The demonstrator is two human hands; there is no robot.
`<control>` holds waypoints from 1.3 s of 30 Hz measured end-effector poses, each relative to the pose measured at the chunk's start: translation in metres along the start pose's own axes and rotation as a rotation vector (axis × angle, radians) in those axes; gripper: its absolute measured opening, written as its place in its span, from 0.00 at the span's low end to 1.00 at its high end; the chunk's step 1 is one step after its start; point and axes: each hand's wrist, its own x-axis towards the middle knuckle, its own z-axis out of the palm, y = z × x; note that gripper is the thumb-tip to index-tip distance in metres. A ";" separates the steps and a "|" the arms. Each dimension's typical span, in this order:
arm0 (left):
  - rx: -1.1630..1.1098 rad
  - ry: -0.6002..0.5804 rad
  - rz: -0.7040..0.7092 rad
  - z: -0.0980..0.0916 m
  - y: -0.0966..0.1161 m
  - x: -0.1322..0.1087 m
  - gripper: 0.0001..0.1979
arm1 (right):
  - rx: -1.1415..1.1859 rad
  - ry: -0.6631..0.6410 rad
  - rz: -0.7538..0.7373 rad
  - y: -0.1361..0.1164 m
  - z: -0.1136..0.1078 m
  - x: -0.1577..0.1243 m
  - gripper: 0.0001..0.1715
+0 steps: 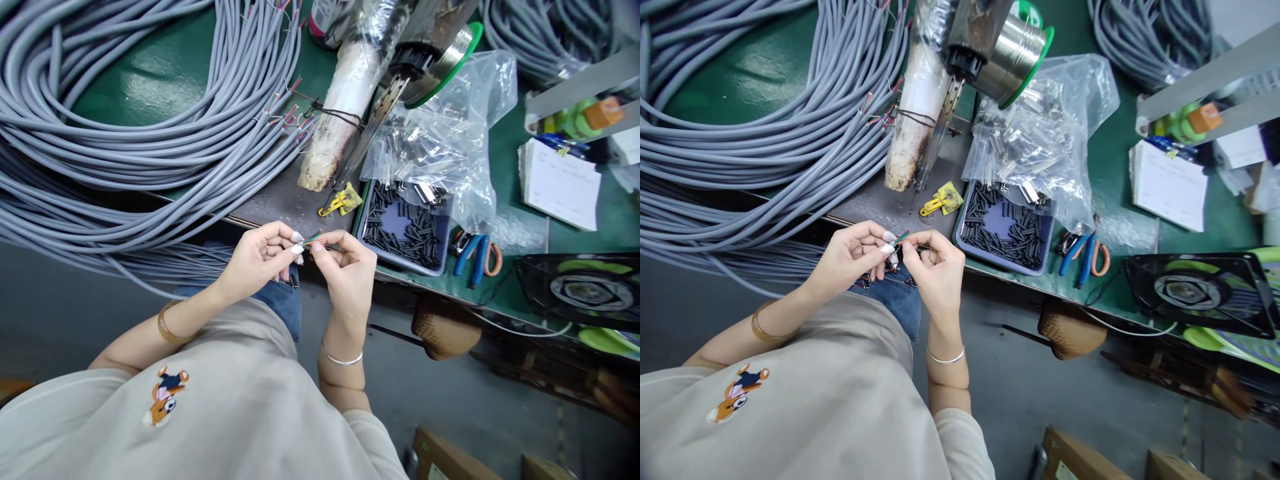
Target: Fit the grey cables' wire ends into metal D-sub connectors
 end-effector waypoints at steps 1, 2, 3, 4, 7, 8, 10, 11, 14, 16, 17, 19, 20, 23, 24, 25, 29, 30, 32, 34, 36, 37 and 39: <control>-0.001 0.001 0.006 -0.001 -0.001 0.000 0.13 | -0.007 0.000 -0.014 -0.001 0.001 -0.001 0.07; -0.001 0.003 0.015 -0.001 -0.001 0.001 0.13 | -0.022 0.006 -0.037 -0.001 0.002 -0.002 0.07; -0.002 0.006 0.024 -0.001 -0.001 0.001 0.13 | -0.042 0.017 -0.066 -0.001 0.002 -0.003 0.06; 0.000 0.008 0.034 -0.001 -0.001 0.001 0.12 | -0.065 0.032 -0.096 -0.002 0.003 -0.004 0.06; 0.012 0.004 0.060 -0.002 0.002 0.002 0.11 | -0.104 0.059 -0.137 -0.001 0.004 -0.006 0.06; 0.017 0.000 0.066 -0.002 0.003 0.002 0.11 | -0.101 0.056 -0.128 -0.001 0.004 -0.006 0.07; 0.033 -0.009 0.074 -0.002 0.004 0.002 0.11 | -0.084 0.045 -0.103 0.000 0.004 -0.005 0.08; 0.045 -0.012 0.082 -0.002 0.004 0.002 0.11 | -0.076 0.043 -0.096 0.001 0.004 -0.004 0.08; 0.101 -0.011 0.132 -0.002 0.005 0.002 0.09 | -0.065 0.047 -0.089 0.001 0.002 -0.003 0.08; 0.156 -0.001 0.173 -0.002 0.005 0.002 0.07 | -0.065 0.050 -0.088 0.002 0.001 -0.003 0.08; 0.185 0.003 0.192 -0.002 0.005 0.002 0.06 | -0.070 0.050 -0.089 0.002 0.000 -0.003 0.09; 0.241 0.007 0.232 -0.002 0.005 0.002 0.05 | -0.092 0.049 -0.094 0.002 -0.001 -0.004 0.09; 0.265 0.009 0.251 -0.002 0.005 0.002 0.04 | -0.106 0.051 -0.099 0.002 -0.002 -0.005 0.10; 0.276 0.020 0.259 -0.001 0.004 0.000 0.03 | -0.152 0.070 -0.145 0.001 -0.001 -0.008 0.08; 0.237 0.014 0.226 0.000 0.004 0.000 0.04 | -0.162 0.079 -0.166 0.001 -0.001 -0.009 0.08; 0.177 -0.003 0.178 0.000 0.004 -0.001 0.05 | -0.166 0.088 -0.182 0.001 0.000 -0.009 0.07; -0.082 -0.118 -0.007 0.000 0.003 0.000 0.13 | -0.093 0.065 -0.123 0.001 0.002 -0.010 0.08; -0.109 -0.130 -0.020 0.000 0.003 0.001 0.14 | -0.067 0.056 -0.092 0.002 0.002 -0.009 0.09; -0.118 -0.128 -0.011 -0.002 0.004 0.002 0.15 | -0.032 0.055 -0.049 0.003 0.001 -0.008 0.09; -0.077 -0.118 0.016 -0.003 0.006 0.002 0.14 | -0.019 0.066 -0.043 0.004 0.000 -0.007 0.08; -0.007 -0.104 0.058 -0.005 0.008 0.002 0.12 | -0.021 0.065 -0.070 0.003 -0.002 -0.007 0.05; 0.034 -0.096 0.084 -0.005 0.008 0.002 0.10 | -0.030 0.060 -0.091 0.003 -0.003 -0.007 0.04; 0.118 -0.080 0.140 -0.005 0.008 0.001 0.07 | -0.062 0.055 -0.137 0.001 -0.005 -0.008 0.02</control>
